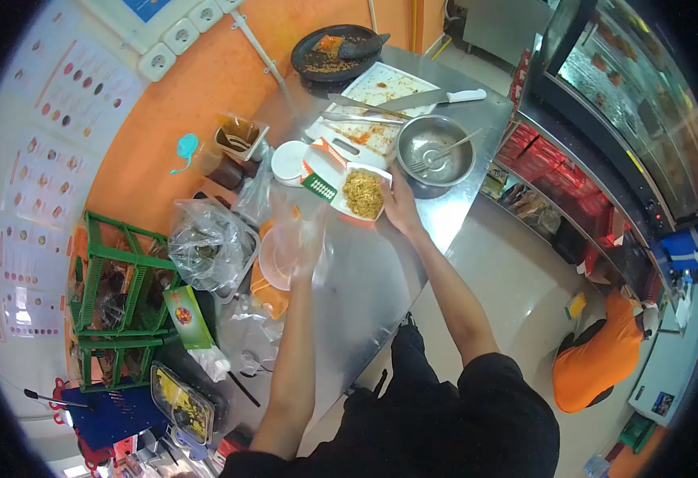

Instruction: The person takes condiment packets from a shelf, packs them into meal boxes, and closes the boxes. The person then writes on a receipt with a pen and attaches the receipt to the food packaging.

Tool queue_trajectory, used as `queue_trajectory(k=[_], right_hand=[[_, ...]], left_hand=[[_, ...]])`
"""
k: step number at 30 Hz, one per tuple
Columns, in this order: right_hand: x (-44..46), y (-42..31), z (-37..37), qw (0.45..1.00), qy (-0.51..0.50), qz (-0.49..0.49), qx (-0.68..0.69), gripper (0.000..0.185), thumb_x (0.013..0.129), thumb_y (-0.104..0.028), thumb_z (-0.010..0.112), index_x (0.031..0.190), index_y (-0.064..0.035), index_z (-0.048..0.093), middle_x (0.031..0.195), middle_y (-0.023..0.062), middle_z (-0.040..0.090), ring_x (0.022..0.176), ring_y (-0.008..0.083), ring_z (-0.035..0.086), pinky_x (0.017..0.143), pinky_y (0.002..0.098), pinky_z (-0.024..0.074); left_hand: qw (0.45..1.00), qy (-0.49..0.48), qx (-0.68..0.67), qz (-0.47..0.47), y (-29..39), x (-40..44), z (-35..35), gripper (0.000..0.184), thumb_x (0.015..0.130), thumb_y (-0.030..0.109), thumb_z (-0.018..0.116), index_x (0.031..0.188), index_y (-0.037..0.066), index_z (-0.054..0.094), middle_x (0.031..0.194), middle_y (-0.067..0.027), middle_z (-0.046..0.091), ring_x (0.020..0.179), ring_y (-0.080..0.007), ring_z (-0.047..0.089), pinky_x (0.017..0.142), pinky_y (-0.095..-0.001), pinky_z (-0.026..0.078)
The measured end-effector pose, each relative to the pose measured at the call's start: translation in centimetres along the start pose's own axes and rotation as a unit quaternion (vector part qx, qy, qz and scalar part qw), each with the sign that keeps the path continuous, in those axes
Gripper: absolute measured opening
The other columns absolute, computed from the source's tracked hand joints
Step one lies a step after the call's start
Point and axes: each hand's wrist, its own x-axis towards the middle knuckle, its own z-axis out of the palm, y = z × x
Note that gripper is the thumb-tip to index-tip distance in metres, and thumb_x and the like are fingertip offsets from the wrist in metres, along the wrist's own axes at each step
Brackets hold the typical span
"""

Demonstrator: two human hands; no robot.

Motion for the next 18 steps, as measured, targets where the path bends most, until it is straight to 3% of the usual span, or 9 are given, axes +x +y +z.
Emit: queue_trajectory(k=[2, 3, 5, 7, 10, 13, 16, 18], right_hand=[[-0.7, 1.0, -0.3, 0.995, -0.009, -0.031, -0.097, 0.043, 0.106, -0.025, 0.047, 0.140, 0.0018, 0.048, 0.126, 0.0240, 0.061, 0.115, 0.0345, 0.062, 0.092, 0.0403, 0.0507], [-1.3, 1.3, -0.5, 0.988, -0.015, -0.050, -0.146, 0.041, 0.106, -0.024, 0.048, 0.137, 0.0018, 0.050, 0.123, 0.0240, 0.061, 0.111, 0.0361, 0.063, 0.091, 0.0404, 0.0511], [-2.3, -0.9, -1.9, 0.989, -0.084, 0.035, -0.120, 0.040, 0.103, -0.025, 0.053, 0.131, 0.0026, 0.054, 0.119, 0.0245, 0.060, 0.107, 0.0361, 0.063, 0.089, 0.0417, 0.0524], [-3.4, -2.6, -3.1, 0.975, -0.168, 0.111, -0.095, 0.044, 0.102, -0.028, 0.055, 0.132, 0.0039, 0.053, 0.121, 0.0249, 0.060, 0.106, 0.0351, 0.064, 0.089, 0.0419, 0.0529], [-3.4, -7.2, -3.2, 0.982, -0.111, -0.024, -0.149, 0.051, 0.100, -0.033, 0.060, 0.131, 0.0059, 0.053, 0.118, 0.0255, 0.062, 0.103, 0.0346, 0.066, 0.089, 0.0418, 0.0536], [-2.3, -10.6, -2.0, 0.957, -0.182, -0.031, -0.221, 0.053, 0.098, -0.032, 0.062, 0.132, 0.0072, 0.051, 0.108, 0.0240, 0.067, 0.096, 0.0364, 0.069, 0.085, 0.0428, 0.0552], [-1.9, -11.1, -1.9, 0.913, -0.257, -0.050, -0.312, 0.051, 0.095, -0.026, 0.064, 0.133, 0.0050, 0.051, 0.101, 0.0218, 0.069, 0.090, 0.0386, 0.069, 0.080, 0.0458, 0.0560], [-1.9, -11.1, -3.3, 0.895, -0.311, -0.107, -0.302, 0.046, 0.093, -0.022, 0.063, 0.130, 0.0024, 0.053, 0.098, 0.0206, 0.069, 0.088, 0.0398, 0.069, 0.077, 0.0471, 0.0559]], left_hand=[[0.992, 0.096, 0.027, 0.073, 2.5, 4.2, 4.4, 0.097, 0.083, 0.031, 0.078, 0.156, 0.001, 0.022, 0.128, -0.0301, 0.058, 0.100, -0.0358, 0.068, 0.081, -0.0440, 0.055], [0.999, 0.050, 0.014, -0.003, 3.6, 5.0, 4.7, 0.095, 0.084, 0.028, 0.077, 0.156, 0.001, 0.022, 0.126, -0.0299, 0.059, 0.099, -0.0356, 0.068, 0.080, -0.0442, 0.055], [0.987, -0.039, -0.013, -0.159, 5.3, 5.6, 4.7, 0.092, 0.084, 0.022, 0.073, 0.157, 0.002, 0.022, 0.120, -0.0296, 0.062, 0.097, -0.0352, 0.069, 0.078, -0.0446, 0.055], [0.995, 0.000, -0.024, -0.092, 4.8, 4.2, 4.6, 0.085, 0.082, 0.013, 0.066, 0.156, 0.003, 0.026, 0.108, -0.0268, 0.066, 0.092, -0.0365, 0.069, 0.079, -0.0450, 0.054], [1.000, -0.014, -0.018, -0.018, 4.8, 1.0, 2.2, 0.078, 0.080, 0.002, 0.058, 0.154, 0.002, 0.031, 0.099, -0.0229, 0.067, 0.085, -0.0357, 0.068, 0.077, -0.0427, 0.054], [0.983, -0.147, -0.022, -0.104, 4.4, -1.4, -1.0, 0.077, 0.080, -0.001, 0.054, 0.153, 0.002, 0.032, 0.101, -0.0232, 0.066, 0.087, -0.0354, 0.067, 0.076, -0.0444, 0.053], [0.968, -0.229, -0.030, -0.099, 3.2, -3.7, -3.6, 0.075, 0.079, -0.002, 0.053, 0.152, 0.001, 0.034, 0.102, -0.0247, 0.066, 0.088, -0.0369, 0.066, 0.075, -0.0468, 0.051], [0.973, -0.209, -0.074, -0.061, 2.7, -5.1, -4.8, 0.075, 0.079, -0.002, 0.053, 0.152, 0.000, 0.034, 0.110, -0.0258, 0.065, 0.093, -0.0388, 0.066, 0.079, -0.0444, 0.053]])
